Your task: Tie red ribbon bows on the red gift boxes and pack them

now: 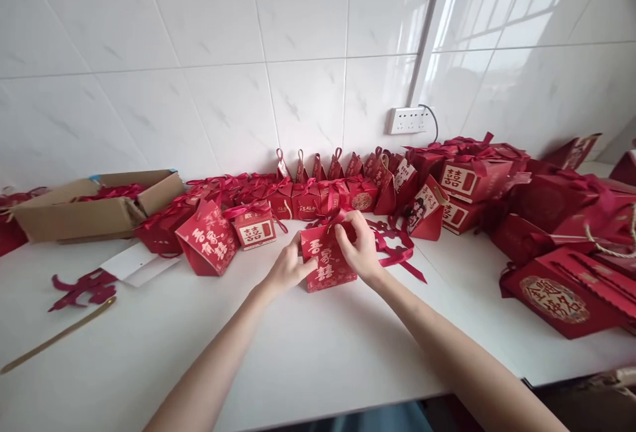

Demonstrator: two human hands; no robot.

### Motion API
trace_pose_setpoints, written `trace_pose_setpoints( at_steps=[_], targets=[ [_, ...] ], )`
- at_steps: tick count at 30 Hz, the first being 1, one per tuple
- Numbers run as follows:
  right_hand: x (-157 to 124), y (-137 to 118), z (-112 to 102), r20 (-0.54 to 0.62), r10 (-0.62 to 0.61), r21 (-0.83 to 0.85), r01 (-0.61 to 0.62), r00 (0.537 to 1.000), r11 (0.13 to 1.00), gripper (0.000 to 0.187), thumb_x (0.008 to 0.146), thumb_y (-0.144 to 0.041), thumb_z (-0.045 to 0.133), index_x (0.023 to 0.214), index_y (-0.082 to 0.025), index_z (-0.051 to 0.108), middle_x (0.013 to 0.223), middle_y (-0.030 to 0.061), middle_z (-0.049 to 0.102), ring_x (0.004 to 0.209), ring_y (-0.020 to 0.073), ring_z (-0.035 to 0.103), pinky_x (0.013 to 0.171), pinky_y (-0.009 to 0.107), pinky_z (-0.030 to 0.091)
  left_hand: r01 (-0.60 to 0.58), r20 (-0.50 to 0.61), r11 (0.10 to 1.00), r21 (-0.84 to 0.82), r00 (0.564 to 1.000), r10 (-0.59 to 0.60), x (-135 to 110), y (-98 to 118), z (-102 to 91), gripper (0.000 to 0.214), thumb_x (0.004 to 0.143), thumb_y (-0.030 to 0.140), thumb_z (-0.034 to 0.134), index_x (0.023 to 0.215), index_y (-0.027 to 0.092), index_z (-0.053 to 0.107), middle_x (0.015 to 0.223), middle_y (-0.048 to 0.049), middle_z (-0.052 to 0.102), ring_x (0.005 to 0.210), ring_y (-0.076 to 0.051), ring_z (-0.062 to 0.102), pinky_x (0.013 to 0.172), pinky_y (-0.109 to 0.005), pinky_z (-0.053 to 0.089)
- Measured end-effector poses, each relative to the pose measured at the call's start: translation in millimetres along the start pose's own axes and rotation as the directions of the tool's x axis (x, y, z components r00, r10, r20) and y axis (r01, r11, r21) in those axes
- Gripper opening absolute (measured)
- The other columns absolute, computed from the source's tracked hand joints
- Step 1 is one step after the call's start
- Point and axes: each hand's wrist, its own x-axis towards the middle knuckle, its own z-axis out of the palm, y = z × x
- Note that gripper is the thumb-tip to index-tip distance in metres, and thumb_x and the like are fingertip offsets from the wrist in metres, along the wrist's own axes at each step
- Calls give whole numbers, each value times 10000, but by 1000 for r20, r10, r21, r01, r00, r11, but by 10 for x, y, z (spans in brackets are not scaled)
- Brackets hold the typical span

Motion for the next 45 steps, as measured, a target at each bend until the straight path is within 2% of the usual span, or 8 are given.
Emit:
trace_pose_setpoints(
  at_steps=[4, 9, 12, 16, 18, 20, 27, 45],
  targets=[
    [-29, -27, -119, 18, -77, -10, 77, 997, 997, 103, 863, -224, 517, 761, -219, 504, 719, -4, 544, 656, 147, 515, 609, 283, 435, -54, -36, 998, -34, 998, 53, -32, 45, 88, 299, 699, 277, 522, 977, 170, 501, 864, -26, 633, 859, -212, 609, 788, -320, 495],
    [-143, -170, -210, 42, -228, 27, 227, 973, 974, 91, 869, -148, 524, 803, -207, 544, 713, 3, 573, 636, 141, 525, 572, 279, 434, -66, 86, 989, -136, 993, 78, -177, 158, 37, 237, 779, 382, 512, 874, 166, 529, 847, -40, 625, 767, -185, 609, 695, -292, 498],
    [-181, -254, -181, 79, -253, 79, 247, 964, 966, 84, 853, -123, 544, 832, -205, 544, 717, 3, 567, 635, 140, 513, 567, 281, 432, -144, -103, 971, -190, 987, 126, -213, 291, 16, 296, 797, 403, 553, 989, 180, 526, 933, -59, 665, 863, -201, 638, 727, -293, 511],
    [-247, -324, -117, 131, -276, 115, 262, 952, 958, 100, 843, -120, 554, 870, -214, 529, 745, 2, 556, 658, 145, 503, 580, 288, 428, -383, -370, 922, -48, 865, 340, -247, 442, 49, 179, 791, 175, 615, 912, 208, 487, 814, 7, 653, 725, -115, 636, 626, -203, 504],
    [-277, -333, -103, 145, -282, 126, 265, 948, 956, 150, 825, -106, 564, 914, -216, 511, 766, 6, 548, 668, 149, 501, 576, 291, 427, -465, -398, 883, 59, 800, 448, -269, 476, 60, 153, 794, 87, 594, 848, 200, 507, 772, 32, 631, 660, -75, 608, 581, -161, 481],
    [-294, -326, -103, 140, -304, 141, 285, 942, 948, 225, 805, -83, 569, 967, -217, 487, 778, 8, 534, 664, 150, 489, 567, 295, 424, -500, -372, 854, 144, 772, 515, -290, 491, 58, 151, 806, 39, 562, 831, 188, 568, 791, 27, 637, 695, -69, 606, 621, -157, 485],
    [-305, -305, -128, 141, -448, 17, 450, 883, 893, 324, 811, -36, 519, 1071, -229, 515, 912, 56, 465, 839, 185, 499, 619, 324, 484, -514, -272, 852, 100, 810, 520, -325, 477, 24, 332, 785, 57, 531, 1073, 182, 641, 945, -32, 651, 858, -138, 606, 766, -253, 519],
    [-320, -286, -121, 122, -470, -17, 475, 874, 880, 236, 774, -42, 521, 937, -213, 514, 918, 65, 469, 828, 190, 508, 611, 334, 462, -516, -244, 850, 104, 815, 525, -316, 455, 11, 434, 739, 70, 543, 1141, 212, 624, 971, -28, 643, 781, -132, 600, 716, -255, 531]
  ],
)
